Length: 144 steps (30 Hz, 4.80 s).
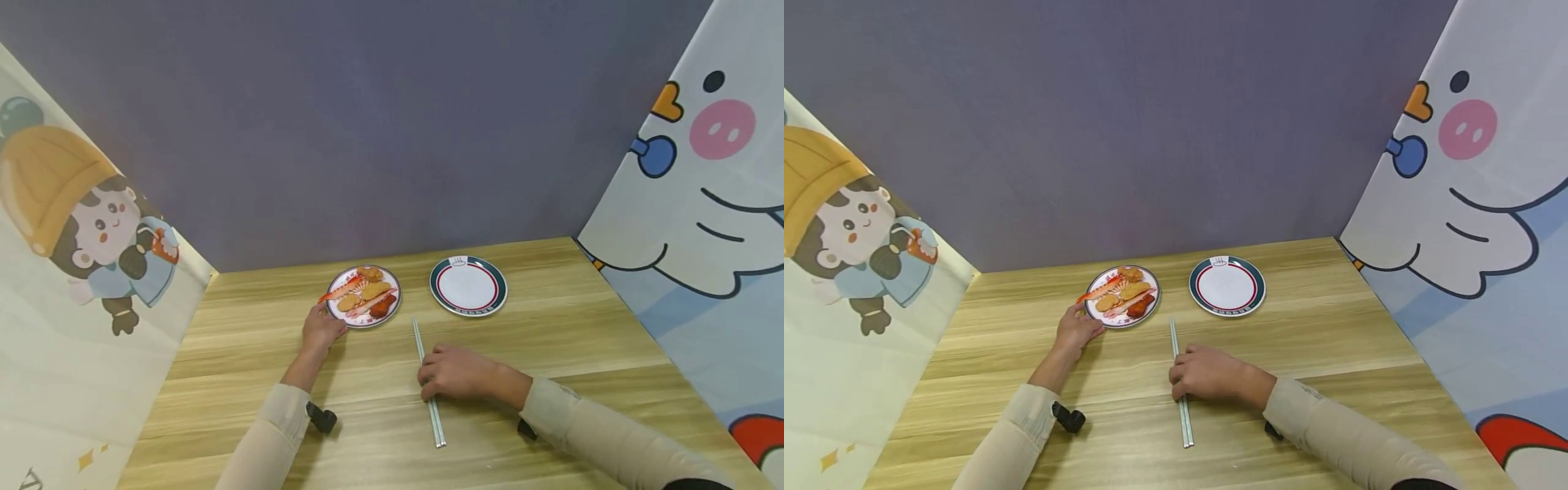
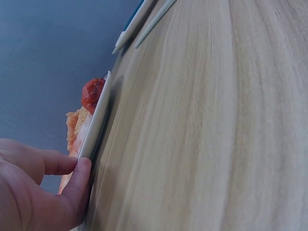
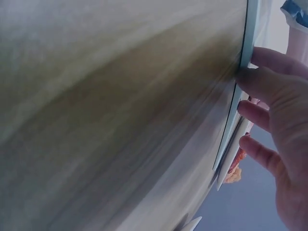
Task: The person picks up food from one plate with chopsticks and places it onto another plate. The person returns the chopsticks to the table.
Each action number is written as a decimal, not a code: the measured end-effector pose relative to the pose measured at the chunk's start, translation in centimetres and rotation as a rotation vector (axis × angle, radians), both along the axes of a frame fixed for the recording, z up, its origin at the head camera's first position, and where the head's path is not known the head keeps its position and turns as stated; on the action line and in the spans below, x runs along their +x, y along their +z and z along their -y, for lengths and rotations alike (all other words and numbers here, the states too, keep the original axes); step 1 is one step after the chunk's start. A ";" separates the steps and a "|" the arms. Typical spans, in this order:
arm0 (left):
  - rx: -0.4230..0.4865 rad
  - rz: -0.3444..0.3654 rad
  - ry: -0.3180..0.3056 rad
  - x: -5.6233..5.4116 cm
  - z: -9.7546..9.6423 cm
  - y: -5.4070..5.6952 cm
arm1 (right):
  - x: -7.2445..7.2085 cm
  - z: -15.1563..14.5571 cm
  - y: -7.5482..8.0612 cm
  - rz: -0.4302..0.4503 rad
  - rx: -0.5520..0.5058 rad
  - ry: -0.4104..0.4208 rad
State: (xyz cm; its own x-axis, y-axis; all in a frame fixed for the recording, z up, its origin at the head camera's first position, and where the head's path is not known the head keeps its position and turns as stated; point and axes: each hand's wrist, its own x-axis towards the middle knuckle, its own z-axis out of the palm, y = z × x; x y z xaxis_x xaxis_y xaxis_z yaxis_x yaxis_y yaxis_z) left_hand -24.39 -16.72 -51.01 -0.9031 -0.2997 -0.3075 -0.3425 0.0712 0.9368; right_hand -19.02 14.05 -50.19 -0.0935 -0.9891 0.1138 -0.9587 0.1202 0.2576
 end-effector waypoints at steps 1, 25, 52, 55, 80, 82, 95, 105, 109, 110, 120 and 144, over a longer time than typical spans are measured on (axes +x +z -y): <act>0.001 0.004 0.000 0.0 0.0 0.0 | 0.0 0.1 0.0 0.001 0.004 0.000; 0.025 0.021 -0.007 0.0 0.1 0.2 | 0.5 2.9 2.1 -0.184 0.228 0.046; 0.033 0.045 -0.005 -0.1 0.1 0.1 | -3.0 1.1 8.4 0.177 -0.513 -0.066; 0.031 0.041 -0.001 0.0 0.0 0.1 | -3.3 0.4 9.2 0.311 -0.563 -0.155; 0.009 0.038 -0.013 -0.2 0.2 0.3 | -4.9 -0.4 9.1 0.602 -0.537 -0.394; 0.003 0.040 -0.014 -0.2 0.2 0.2 | -5.1 -0.4 9.1 0.607 -0.491 -0.390; 0.025 0.028 -0.005 -0.3 0.2 -0.1 | -4.9 0.2 10.1 0.681 -0.278 -0.321; 0.020 0.038 -0.001 0.0 0.1 0.2 | -4.0 1.0 10.7 0.476 -0.254 -0.232; 0.030 0.042 -0.001 0.0 0.1 0.3 | -3.8 0.9 10.5 0.501 -0.245 -0.253; 0.033 0.040 -0.002 0.0 0.1 0.3 | -3.7 0.9 10.5 0.512 -0.237 -0.253; 0.045 0.034 0.000 0.0 0.1 0.1 | -3.1 1.1 10.7 0.600 -0.175 -0.262; 0.041 0.022 0.001 0.0 0.2 -0.2 | -4.1 0.4 9.8 0.674 -0.257 -0.323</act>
State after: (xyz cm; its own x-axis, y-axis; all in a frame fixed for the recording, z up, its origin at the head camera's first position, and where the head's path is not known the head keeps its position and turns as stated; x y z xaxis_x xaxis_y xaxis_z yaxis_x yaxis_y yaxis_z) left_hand -24.40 -16.88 -51.24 -0.8958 -0.2870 -0.3395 -0.3632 0.0322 0.9312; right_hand -23.11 13.66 -40.42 -0.5013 -0.8519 0.1515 -0.8059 0.3959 -0.4402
